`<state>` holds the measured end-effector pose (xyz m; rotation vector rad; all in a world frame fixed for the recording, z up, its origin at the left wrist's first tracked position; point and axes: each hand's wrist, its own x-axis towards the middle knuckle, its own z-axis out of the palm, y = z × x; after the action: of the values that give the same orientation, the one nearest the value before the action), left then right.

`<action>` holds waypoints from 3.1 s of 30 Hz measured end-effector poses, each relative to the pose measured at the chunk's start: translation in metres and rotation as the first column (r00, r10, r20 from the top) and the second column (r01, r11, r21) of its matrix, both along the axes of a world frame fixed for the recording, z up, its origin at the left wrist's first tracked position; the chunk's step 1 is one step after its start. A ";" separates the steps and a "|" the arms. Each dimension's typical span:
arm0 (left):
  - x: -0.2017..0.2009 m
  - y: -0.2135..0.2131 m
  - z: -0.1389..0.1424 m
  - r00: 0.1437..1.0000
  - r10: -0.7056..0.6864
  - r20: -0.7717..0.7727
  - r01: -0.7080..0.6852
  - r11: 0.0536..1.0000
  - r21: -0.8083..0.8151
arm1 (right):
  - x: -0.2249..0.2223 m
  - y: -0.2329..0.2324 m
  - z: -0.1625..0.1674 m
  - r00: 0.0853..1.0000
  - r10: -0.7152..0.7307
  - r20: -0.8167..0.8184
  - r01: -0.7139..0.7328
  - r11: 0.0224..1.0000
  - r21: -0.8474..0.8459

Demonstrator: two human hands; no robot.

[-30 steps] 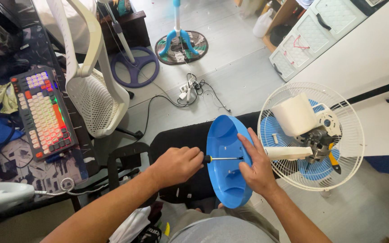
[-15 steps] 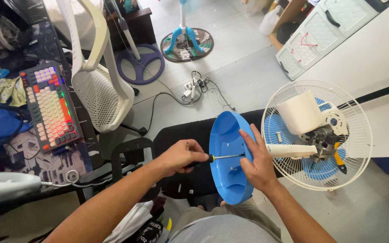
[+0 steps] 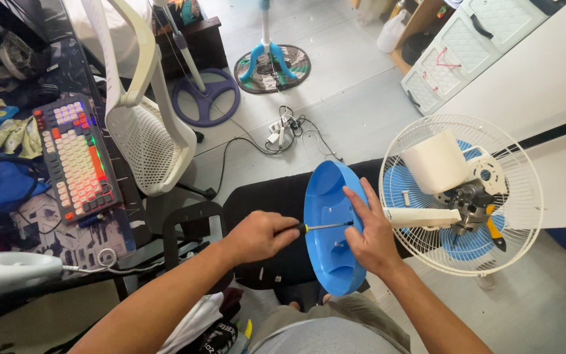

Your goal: The person services an electric fan on a desk. They use a screwdriver to unscrew parts of the fan motor housing, handle small screws and components, then hold the blue fan cover and continue unscrewing it with the screwdriver.

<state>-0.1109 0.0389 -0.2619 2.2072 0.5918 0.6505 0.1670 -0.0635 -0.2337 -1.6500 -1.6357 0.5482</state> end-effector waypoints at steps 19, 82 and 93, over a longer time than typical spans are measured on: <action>-0.008 -0.012 0.032 0.998 -0.059 -0.019 0.058 0.781 0.622 | -0.021 0.026 0.022 0.934 -0.084 0.347 0.121 0.989 -0.086; -0.002 -0.003 0.009 0.992 -0.042 -0.115 0.081 0.929 0.361 | -0.009 0.016 0.013 0.937 -0.107 0.333 0.107 0.994 0.020; 0.015 0.010 0.003 0.979 0.022 -0.201 -0.128 0.837 -0.532 | -0.009 0.019 0.006 0.939 -0.132 0.319 0.123 0.991 0.049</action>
<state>-0.0962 0.0489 -0.2590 1.7170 0.8478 0.2606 0.1584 -0.0446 -0.2275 -1.8841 -1.7377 0.1946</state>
